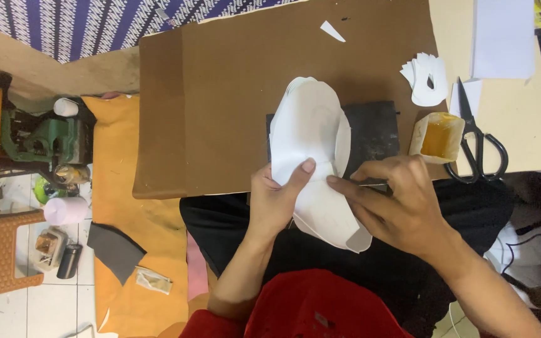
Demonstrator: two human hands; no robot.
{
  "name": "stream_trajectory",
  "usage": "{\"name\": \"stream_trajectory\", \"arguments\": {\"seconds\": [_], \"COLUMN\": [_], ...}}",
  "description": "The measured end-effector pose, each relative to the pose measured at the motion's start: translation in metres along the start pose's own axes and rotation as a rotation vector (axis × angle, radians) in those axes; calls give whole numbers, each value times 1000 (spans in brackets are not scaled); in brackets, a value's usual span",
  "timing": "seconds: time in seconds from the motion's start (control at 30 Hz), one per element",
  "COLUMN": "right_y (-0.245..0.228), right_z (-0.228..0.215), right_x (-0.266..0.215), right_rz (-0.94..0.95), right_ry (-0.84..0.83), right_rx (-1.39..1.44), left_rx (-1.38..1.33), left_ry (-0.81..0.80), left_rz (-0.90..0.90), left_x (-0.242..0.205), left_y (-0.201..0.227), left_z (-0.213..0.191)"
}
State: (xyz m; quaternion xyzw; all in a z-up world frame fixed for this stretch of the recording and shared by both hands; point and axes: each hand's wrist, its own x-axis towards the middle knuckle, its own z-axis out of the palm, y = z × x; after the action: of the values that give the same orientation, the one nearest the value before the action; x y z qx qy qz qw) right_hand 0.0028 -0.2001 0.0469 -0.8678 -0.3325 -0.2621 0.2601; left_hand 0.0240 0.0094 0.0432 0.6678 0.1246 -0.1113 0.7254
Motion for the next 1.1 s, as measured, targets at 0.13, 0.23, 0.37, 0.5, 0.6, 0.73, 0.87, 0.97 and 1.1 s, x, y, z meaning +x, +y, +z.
{"name": "stream_trajectory", "arguments": {"seconds": [0.13,0.23,0.37,0.5,0.6,0.73,0.87,0.97,1.1], "right_y": [-5,-7,-8,-13,-11,-8,-3,27,31], "right_z": [-4,-5,-7,-9,-8,4,9,36,95], "right_x": [0,-8,-14,-8,-10,-17,-10,-19,3], "right_rz": [-48,-63,-108,-171,-226,-246,91,342,831], "right_ry": [3,-5,12,115,132,250,105,292,101], "right_rx": [-60,-133,-173,-200,-182,-86,160,597,1751], "left_rx": [-11,-53,-61,-111,-126,-106,-246,-422,-737], "left_ry": [33,70,94,110,98,107,69,42,-61], "left_rz": [-6,-4,4,5,1,92,40,58,16], "left_x": [2,6,8,9,10,14,29,49,80], "left_y": [4,0,4,2,2,1,0,-24,-67], "left_z": [-1,-2,-3,-4,-4,2,-7,-23,-48]}}
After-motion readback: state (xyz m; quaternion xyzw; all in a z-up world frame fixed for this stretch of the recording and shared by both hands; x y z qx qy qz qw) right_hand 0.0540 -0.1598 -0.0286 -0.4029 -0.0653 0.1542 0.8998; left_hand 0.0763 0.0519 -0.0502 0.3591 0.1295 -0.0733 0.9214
